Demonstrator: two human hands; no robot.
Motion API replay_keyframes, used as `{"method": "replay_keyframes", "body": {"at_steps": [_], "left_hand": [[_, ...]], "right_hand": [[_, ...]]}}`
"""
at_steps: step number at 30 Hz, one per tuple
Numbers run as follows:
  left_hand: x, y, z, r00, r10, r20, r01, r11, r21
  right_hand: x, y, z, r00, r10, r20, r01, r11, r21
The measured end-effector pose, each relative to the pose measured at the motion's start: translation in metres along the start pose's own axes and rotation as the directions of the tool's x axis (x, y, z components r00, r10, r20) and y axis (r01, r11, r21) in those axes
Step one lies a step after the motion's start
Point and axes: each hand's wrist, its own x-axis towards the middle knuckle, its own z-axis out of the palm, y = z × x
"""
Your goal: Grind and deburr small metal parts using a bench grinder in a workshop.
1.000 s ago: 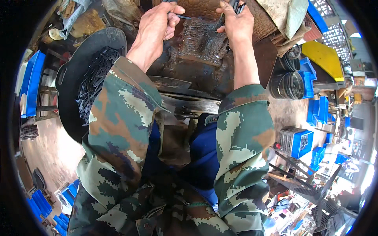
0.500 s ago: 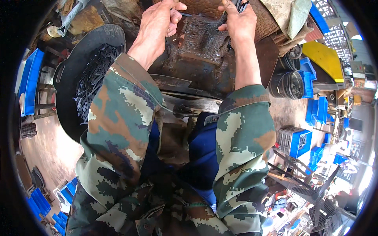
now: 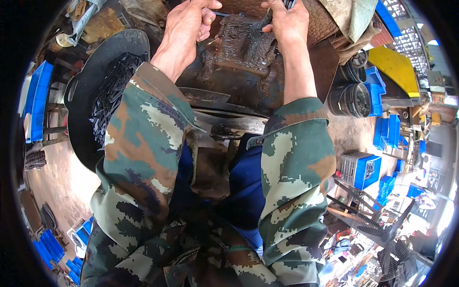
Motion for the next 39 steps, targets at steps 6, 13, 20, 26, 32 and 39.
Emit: {"method": "replay_keyframes", "body": {"at_steps": [6, 13, 20, 26, 32, 39], "left_hand": [[-0.003, 0.004, -0.002, 1.0, 0.025, 0.017, -0.024, 0.999, -0.021], [-0.003, 0.007, -0.003, 0.999, 0.004, -0.033, -0.005, 1.0, -0.006], [-0.004, 0.006, -0.002, 1.0, 0.023, 0.007, -0.023, 1.0, -0.022], [-0.007, 0.009, -0.001, 1.0, 0.029, 0.002, -0.029, 0.999, -0.029], [-0.009, 0.01, -0.004, 1.0, 0.009, 0.02, -0.008, 1.0, -0.029], [-0.008, 0.01, -0.006, 1.0, -0.004, -0.007, 0.004, 1.0, -0.007]], "right_hand": [[-0.005, -0.005, 0.001, 1.0, 0.029, 0.001, -0.029, 1.0, 0.006], [-0.003, -0.001, 0.003, 0.997, -0.037, 0.067, 0.032, 0.997, 0.067], [-0.002, 0.001, -0.002, 0.996, -0.042, 0.081, 0.035, 0.996, 0.085], [-0.004, -0.005, -0.003, 0.997, -0.053, 0.063, 0.05, 0.997, 0.052], [-0.008, -0.011, 0.002, 1.0, 0.007, -0.024, -0.007, 1.0, 0.011], [-0.005, -0.004, 0.007, 1.0, 0.01, -0.02, -0.01, 1.0, 0.014]]}}
